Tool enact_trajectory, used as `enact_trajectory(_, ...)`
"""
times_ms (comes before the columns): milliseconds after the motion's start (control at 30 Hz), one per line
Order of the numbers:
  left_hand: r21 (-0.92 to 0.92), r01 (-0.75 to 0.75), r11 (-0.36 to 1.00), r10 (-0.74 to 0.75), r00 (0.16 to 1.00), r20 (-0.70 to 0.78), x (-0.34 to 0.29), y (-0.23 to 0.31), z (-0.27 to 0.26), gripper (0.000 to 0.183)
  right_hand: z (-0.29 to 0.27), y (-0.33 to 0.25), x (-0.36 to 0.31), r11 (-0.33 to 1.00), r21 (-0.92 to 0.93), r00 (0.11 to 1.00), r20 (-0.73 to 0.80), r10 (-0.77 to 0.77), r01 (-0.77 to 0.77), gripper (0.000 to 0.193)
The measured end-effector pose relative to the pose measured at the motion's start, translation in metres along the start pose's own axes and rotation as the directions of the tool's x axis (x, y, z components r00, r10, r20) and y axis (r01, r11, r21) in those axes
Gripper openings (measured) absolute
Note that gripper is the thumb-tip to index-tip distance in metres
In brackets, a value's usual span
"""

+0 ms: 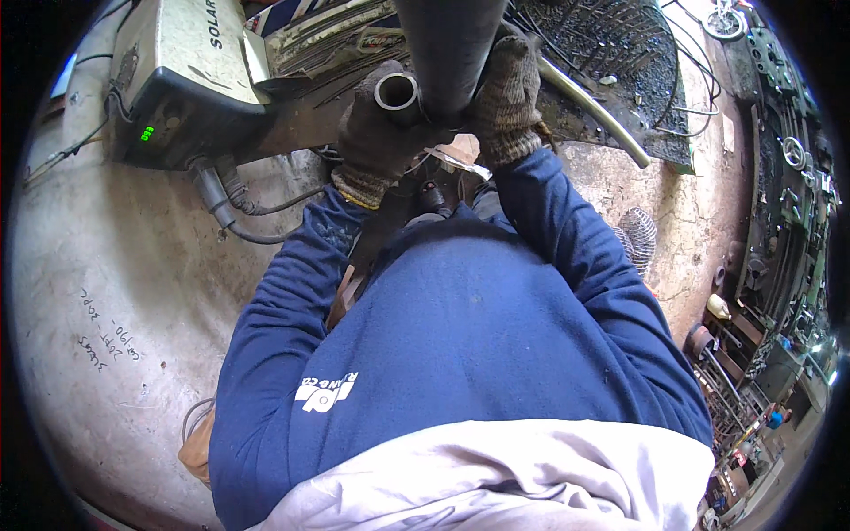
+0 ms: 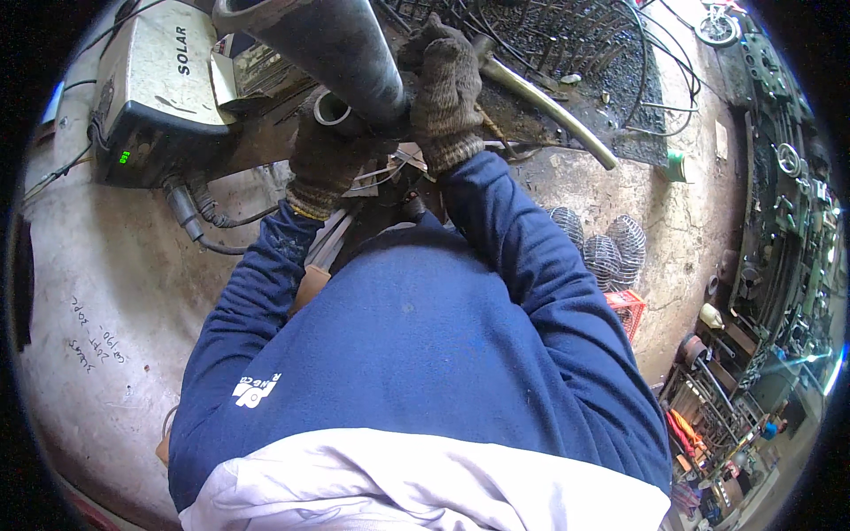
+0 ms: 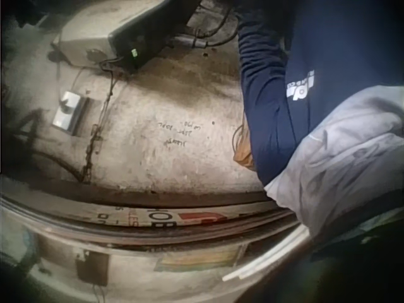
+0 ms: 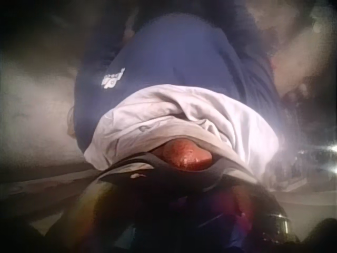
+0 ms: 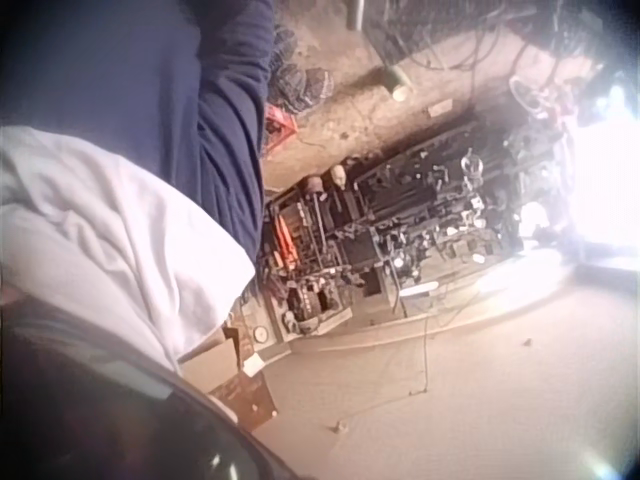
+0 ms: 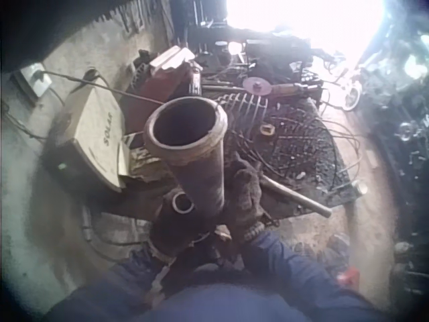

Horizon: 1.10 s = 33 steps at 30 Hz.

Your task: The person aligns two pieces of metal tubing and secures them together by positioning a metal clamp around the joint and tightening it using a hammer to tap the clamp into place.

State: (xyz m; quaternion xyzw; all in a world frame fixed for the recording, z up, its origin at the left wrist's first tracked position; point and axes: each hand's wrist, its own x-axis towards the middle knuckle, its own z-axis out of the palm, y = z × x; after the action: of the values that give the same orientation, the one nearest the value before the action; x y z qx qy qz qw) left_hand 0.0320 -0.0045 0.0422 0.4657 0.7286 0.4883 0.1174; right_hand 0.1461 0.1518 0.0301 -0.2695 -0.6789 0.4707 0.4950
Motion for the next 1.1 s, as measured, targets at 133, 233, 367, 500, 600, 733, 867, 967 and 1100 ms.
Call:
enact_trajectory(133, -0.067, -0.034, 0.997, 0.036, 0.999, 0.033, 0.001, 0.004, -0.003, 0.09, 0.004, -0.007, -0.008, 0.948, 0.144, 0.957, -0.024, 0.29, -0.284, 0.045)
enact_trajectory(233, -0.116, -0.032, 0.993, 0.037, 0.998, 0.045, -0.001, -0.017, 0.004, 0.086, -0.024, -0.033, -0.021, 0.826, 0.024, 0.819, 0.151, 0.554, -0.563, 0.049)
enact_trajectory(367, -0.015, -0.025, 1.0, 0.026, 0.995, 0.091, 0.007, 0.011, -0.008, 0.083, -0.044, -0.036, -0.024, 0.692, -0.065, 0.651, 0.285, 0.704, -0.719, 0.044)
enact_trajectory(500, -0.051, -0.018, 0.999, 0.021, 0.998, 0.054, 0.007, 0.008, -0.005, 0.078, -0.048, -0.031, -0.027, 0.691, -0.029, 0.649, 0.316, 0.692, -0.722, 0.036)
enact_trajectory(600, 0.006, -0.151, 0.988, 0.152, 0.987, -0.061, 0.003, -0.009, 0.003, 0.083, -0.05, -0.026, -0.027, 0.715, -0.091, 0.663, 0.309, 0.682, -0.693, 0.034)
enact_trajectory(733, -0.009, -0.045, 0.999, 0.045, 0.995, 0.087, 0.002, -0.021, 0.004, 0.094, -0.044, -0.035, -0.026, 0.694, -0.041, 0.657, 0.285, 0.698, -0.719, 0.032)
enact_trajectory(867, 0.033, -0.015, 0.999, 0.013, 0.998, 0.062, -0.003, -0.024, 0.007, 0.094, -0.043, -0.038, -0.026, 0.706, 0.0, 0.675, 0.291, 0.678, -0.709, 0.031)
enact_trajectory(967, 0.027, -0.014, 1.0, 0.011, 0.995, 0.094, -0.001, -0.02, 0.007, 0.092, -0.043, -0.039, -0.025, 0.698, 0.054, 0.677, 0.308, 0.668, -0.714, 0.031)
enact_trajectory(1100, 0.007, 0.003, 1.0, -0.004, 0.993, 0.116, 0.001, -0.015, 0.006, 0.092, -0.036, -0.052, -0.024, 0.658, 0.053, 0.643, 0.289, 0.71, -0.751, 0.034)
